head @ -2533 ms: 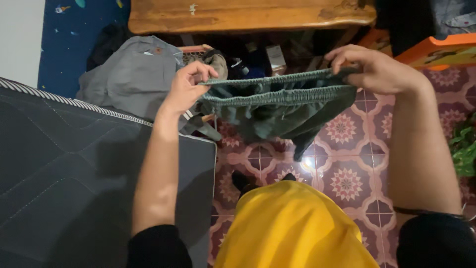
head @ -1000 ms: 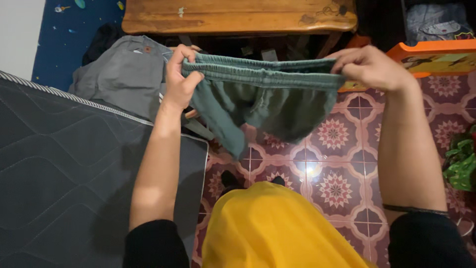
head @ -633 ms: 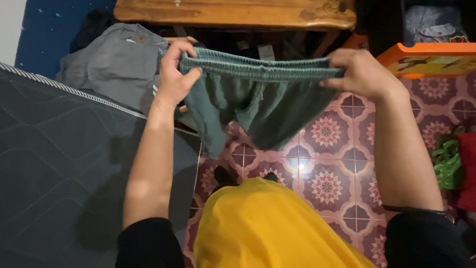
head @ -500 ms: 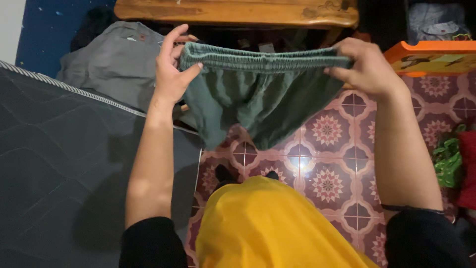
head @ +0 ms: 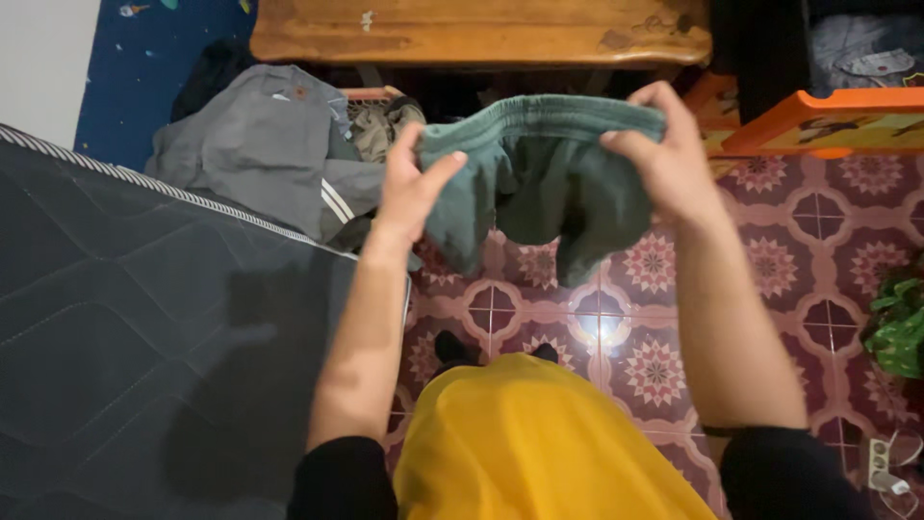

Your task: The person picks up denim pants from a pile, folds them on a wooden surface, and places them into a drawer. The person then picks up green pants, folds them on the same surface, and places them into the drawer.

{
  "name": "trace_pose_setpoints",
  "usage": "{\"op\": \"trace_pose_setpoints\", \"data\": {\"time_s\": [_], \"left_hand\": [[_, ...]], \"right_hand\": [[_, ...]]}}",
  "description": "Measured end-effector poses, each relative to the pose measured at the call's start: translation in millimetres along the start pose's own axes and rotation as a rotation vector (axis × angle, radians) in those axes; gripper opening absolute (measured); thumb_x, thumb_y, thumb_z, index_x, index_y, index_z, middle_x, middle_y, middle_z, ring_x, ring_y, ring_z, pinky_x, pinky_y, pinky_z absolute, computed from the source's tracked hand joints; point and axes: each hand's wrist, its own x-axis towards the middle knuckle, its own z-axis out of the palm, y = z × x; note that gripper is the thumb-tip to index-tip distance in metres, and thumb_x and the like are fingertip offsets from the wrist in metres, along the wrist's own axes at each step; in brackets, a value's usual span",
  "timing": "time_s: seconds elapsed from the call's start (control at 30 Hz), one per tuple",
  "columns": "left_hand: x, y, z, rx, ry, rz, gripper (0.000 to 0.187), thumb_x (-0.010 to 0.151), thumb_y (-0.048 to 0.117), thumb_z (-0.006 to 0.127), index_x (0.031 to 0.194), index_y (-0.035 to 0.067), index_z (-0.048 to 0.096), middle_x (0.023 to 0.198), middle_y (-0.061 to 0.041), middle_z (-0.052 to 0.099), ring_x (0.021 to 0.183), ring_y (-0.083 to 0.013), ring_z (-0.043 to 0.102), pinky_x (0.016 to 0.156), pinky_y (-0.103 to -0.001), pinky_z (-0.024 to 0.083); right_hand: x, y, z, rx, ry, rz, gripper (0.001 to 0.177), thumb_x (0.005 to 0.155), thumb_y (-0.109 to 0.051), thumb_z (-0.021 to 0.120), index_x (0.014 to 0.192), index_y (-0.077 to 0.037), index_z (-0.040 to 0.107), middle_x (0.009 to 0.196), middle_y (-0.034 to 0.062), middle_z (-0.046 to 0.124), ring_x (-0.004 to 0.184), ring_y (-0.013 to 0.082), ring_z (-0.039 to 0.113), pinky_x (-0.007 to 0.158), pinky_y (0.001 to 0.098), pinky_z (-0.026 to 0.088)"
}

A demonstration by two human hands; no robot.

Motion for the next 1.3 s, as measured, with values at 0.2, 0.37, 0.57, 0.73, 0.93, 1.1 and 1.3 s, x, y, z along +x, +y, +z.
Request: {"op": "trace_pose_setpoints", "data": {"time_s": [0.2, 0.37, 0.57, 0.73, 0.93, 1.1, 1.3], "left_hand": [[-9, -12, 70, 0.312, 0.024, 0.236, 0.033, 0.09, 0.011, 0.08, 0.114, 0.004, 0.059, 0.104, -0.002, 0.07, 0.097, -0.0103, 0.068, 0.088, -0.028, 0.055], [-19, -23, 94, 0.057, -0.067, 0.166, 0.053, 0.098, 0.012, 0.072, 0.145, 0.003, 0.047, 0.124, -0.009, 0.069, 0.114, -0.0139, 0.067, 0.1, -0.031, 0.054], [-34, -15, 115, 0.197, -0.068, 0.28, 0.074, 0.09, 0.005, 0.074, 0.151, 0.004, 0.032, 0.131, -0.013, 0.062, 0.12, -0.0183, 0.063, 0.104, -0.033, 0.052], [-29, -14, 119, 0.36, 0.072, 0.316, 0.066, 0.087, -0.004, 0.067, 0.147, 0.003, 0.041, 0.128, -0.011, 0.065, 0.121, -0.0194, 0.066, 0.104, -0.032, 0.052], [-17, -17, 100, 0.214, 0.013, 0.345, 0.056, 0.084, -0.011, 0.057, 0.138, 0.003, 0.053, 0.126, -0.008, 0.064, 0.122, -0.0165, 0.062, 0.109, -0.031, 0.049], [-9, 0, 93, 0.252, -0.168, 0.353, 0.056, 0.082, -0.013, 0.054, 0.136, 0.004, 0.056, 0.126, -0.007, 0.064, 0.124, -0.0142, 0.059, 0.113, -0.028, 0.045], [12, 31, 82, 0.568, -0.271, 0.336, 0.06, 0.08, -0.01, 0.063, 0.136, 0.009, 0.057, 0.12, -0.002, 0.069, 0.116, -0.0124, 0.066, 0.104, -0.027, 0.052]], "right_hand": [[-14, -12, 52, -0.437, 0.085, -0.345, 0.039, 0.083, -0.006, 0.073, 0.114, -0.004, 0.05, 0.099, 0.0067, 0.063, 0.092, 0.0191, 0.064, 0.085, 0.0319, 0.053], [-28, -26, 61, -0.415, -0.03, -0.374, 0.059, 0.074, -0.005, 0.077, 0.128, -0.005, 0.053, 0.111, 0.0143, 0.052, 0.1, 0.0288, 0.055, 0.086, 0.0356, 0.052], [-40, -30, 51, -0.424, -0.14, -0.475, 0.068, 0.073, 0.0, 0.074, 0.136, -0.005, 0.051, 0.118, 0.0153, 0.048, 0.107, 0.03, 0.057, 0.092, 0.0358, 0.052], [-52, -29, 43, -0.374, -0.256, -0.467, 0.069, 0.076, 0.0, 0.073, 0.141, -0.006, 0.05, 0.122, 0.015, 0.05, 0.113, 0.0286, 0.059, 0.096, 0.0373, 0.055], [-52, -11, 6, -0.225, -0.133, -0.358, 0.072, 0.084, -0.006, 0.074, 0.15, -0.012, 0.046, 0.129, 0.0116, 0.059, 0.125, 0.0266, 0.063, 0.104, 0.0398, 0.057], [-20, -4, -30, -0.637, -0.101, -0.831, 0.078, 0.062, -0.006, 0.086, 0.132, -0.002, 0.052, 0.136, 0.0321, 0.046, 0.124, 0.0461, 0.048, 0.098, 0.0497, 0.048], [26, 22, -52, -0.561, -0.312, -0.262, 0.043, 0.084, -0.01, 0.084, 0.108, -0.004, 0.049, 0.109, 0.0139, 0.066, 0.1, 0.0288, 0.067, 0.089, 0.035, 0.052]]}}
